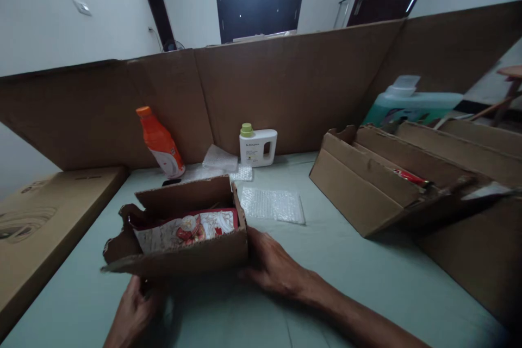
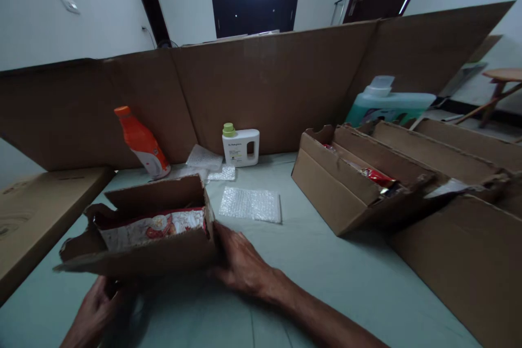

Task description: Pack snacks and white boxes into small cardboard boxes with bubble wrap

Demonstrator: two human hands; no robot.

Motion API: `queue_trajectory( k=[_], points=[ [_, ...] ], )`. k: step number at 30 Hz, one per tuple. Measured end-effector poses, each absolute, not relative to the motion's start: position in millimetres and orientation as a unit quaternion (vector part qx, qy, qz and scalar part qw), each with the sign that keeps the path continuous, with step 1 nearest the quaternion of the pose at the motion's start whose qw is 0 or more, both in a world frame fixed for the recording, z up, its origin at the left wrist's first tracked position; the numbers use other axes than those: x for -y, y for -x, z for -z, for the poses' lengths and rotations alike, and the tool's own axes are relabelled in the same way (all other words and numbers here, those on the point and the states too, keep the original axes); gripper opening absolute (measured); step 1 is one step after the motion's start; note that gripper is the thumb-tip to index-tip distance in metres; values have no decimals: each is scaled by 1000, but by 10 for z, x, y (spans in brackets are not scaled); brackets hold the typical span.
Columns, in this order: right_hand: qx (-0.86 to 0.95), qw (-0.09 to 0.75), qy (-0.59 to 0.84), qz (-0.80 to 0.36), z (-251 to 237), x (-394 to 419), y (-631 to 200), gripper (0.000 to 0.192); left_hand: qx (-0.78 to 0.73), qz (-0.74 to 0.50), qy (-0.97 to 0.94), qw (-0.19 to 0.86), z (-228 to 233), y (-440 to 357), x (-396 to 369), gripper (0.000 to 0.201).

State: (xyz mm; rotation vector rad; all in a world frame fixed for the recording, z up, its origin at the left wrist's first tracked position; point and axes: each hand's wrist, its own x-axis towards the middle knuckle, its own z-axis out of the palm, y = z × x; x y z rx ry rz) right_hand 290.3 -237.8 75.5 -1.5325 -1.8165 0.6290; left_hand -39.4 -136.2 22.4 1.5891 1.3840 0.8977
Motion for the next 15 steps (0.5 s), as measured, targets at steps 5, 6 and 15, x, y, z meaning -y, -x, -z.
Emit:
queue_trajectory(
  k=[5, 6, 15],
  points=[
    [629, 361, 660, -198, -720, 2132, -2972, 56, -506, -339, -660, 439, -502, -188, 1142, 56],
    [625, 350, 675, -180, -718, 2071, -3030, 54, -498, -340, -666, 440, -548, -302, 1069, 57],
    [625, 235, 743, -43, -648, 2077, -3748, 43, -433, -376, -648, 501, -342, -562, 868, 84]
  ],
)
